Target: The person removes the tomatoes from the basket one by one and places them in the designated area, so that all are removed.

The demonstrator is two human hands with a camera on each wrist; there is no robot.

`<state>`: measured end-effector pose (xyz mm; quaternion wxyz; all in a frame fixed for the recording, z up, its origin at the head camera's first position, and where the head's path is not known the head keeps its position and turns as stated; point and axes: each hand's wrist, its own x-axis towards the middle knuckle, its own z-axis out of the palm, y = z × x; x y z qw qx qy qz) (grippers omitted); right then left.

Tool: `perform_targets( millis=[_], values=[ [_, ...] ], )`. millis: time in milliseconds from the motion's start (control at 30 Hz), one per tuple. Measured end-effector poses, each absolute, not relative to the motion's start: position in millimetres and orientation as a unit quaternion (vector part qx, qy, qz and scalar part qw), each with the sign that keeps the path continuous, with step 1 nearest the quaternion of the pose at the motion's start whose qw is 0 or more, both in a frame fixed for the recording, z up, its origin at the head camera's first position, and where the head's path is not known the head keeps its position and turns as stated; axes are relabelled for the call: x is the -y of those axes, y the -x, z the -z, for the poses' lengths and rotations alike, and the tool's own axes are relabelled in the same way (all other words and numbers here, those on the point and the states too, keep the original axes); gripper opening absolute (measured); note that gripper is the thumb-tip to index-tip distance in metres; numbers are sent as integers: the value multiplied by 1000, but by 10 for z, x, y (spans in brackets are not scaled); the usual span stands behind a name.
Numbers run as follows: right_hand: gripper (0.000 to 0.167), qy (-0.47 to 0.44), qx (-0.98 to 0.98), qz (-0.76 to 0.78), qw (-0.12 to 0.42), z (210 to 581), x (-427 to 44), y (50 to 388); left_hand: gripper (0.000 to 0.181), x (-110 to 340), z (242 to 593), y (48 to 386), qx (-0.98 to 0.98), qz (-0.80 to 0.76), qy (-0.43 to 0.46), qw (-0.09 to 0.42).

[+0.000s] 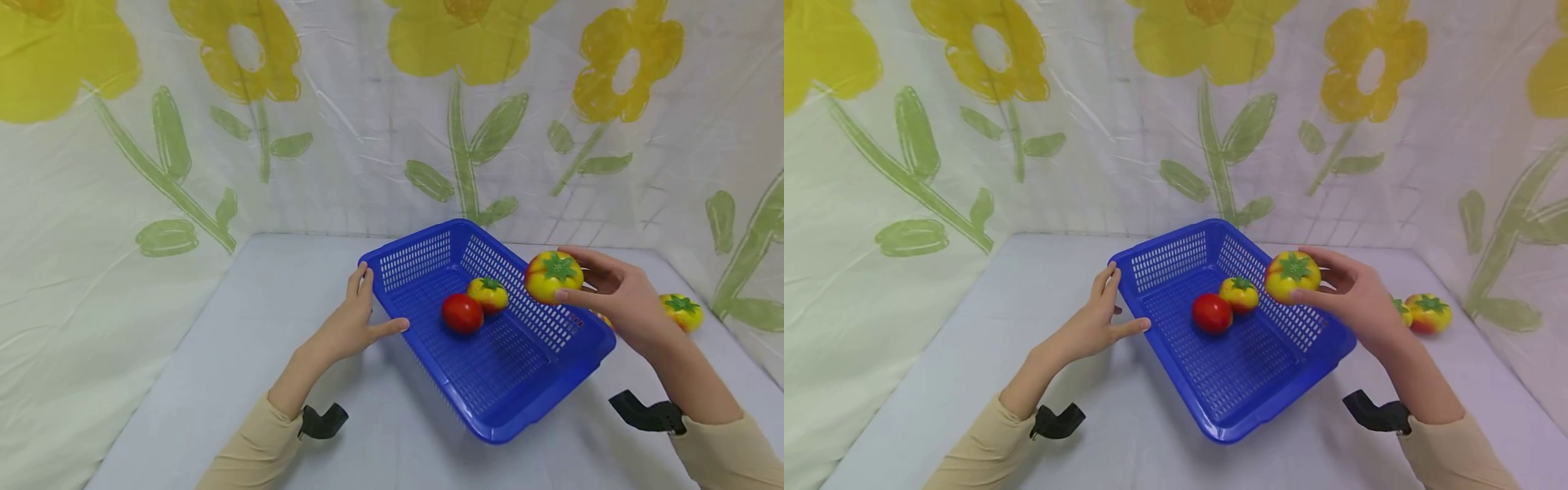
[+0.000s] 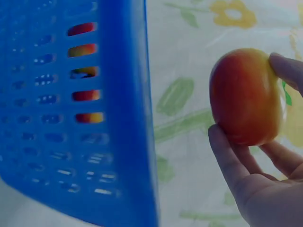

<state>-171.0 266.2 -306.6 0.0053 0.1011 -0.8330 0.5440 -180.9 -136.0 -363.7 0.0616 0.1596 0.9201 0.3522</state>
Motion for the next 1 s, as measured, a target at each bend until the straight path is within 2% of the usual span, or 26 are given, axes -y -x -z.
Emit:
perform_targets(
  millis=[267, 667, 1000],
  values=[
    [58, -48, 791, -609, 21, 3174, -2901, 1507, 117, 1370, 3626, 1787, -922, -349, -155, 62],
    [53, -54, 678, -728, 87, 3485, -3254, 1367, 118, 1364, 3638, 1810, -921, -352, -155, 61],
    [52, -18, 642, -752, 149, 3679, -3647, 1298, 118, 1365, 3649, 1812, -919, -356, -160, 61]
  ],
)
